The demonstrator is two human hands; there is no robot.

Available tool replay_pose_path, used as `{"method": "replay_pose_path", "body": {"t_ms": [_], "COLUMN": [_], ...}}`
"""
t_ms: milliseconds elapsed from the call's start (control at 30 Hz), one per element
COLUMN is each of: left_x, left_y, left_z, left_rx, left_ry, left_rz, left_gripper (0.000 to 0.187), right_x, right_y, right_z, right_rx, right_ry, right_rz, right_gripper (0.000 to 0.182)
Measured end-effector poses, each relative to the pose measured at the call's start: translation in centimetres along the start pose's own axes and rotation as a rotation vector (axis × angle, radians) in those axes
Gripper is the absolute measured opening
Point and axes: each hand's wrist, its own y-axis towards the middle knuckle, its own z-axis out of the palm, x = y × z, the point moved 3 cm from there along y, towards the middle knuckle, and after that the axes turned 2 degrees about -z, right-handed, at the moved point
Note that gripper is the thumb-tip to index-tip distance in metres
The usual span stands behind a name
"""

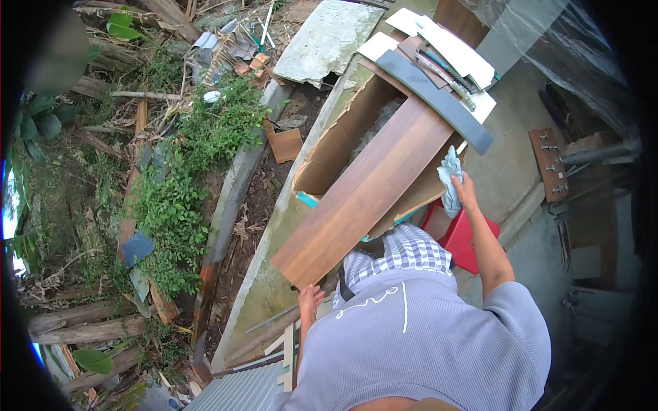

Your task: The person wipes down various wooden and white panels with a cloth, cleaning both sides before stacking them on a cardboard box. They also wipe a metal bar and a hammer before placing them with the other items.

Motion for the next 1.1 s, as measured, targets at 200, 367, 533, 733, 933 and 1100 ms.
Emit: {"method": "replay_pose_path", "body": {"t_ms": [200, 367, 533, 733, 933, 1100], "left_x": [-3.4, -6.9, -3.4, 2.6, 3.3, 4.9], "left_y": [-2.2, -5.4, -7.6, -10.4, -12.6, -12.8], "left_z": [9.2, 14.9, 15.3, 14.0, 14.3, 14.3], "left_rx": [-0.037, -0.049, -0.060, -0.153, -0.227, -0.249], "left_ry": [0.058, 0.118, 0.123, 0.226, 0.136, 0.156], "left_rz": [-0.020, 0.122, 0.100, -0.125, -0.095, -0.109], "left_gripper": [0.034, 0.043, 0.045, 0.042, 0.041, 0.041], "right_x": [3.0, 3.5, 5.0, 3.5, 2.4, 2.4], "right_y": [11.0, 16.2, 21.1, 30.5, 35.0, 36.8], "right_z": [3.1, 8.2, 4.6, -3.2, -3.1, -2.7], "right_rx": [0.147, 0.378, 0.058, -0.268, -0.150, -0.135], "right_ry": [-0.078, -0.069, -0.443, -0.746, -0.873, -0.878], "right_rz": [-0.089, -0.049, -0.320, -0.257, -0.209, -0.121], "right_gripper": [0.035, 0.039, 0.056, 0.071, 0.077, 0.070]}}
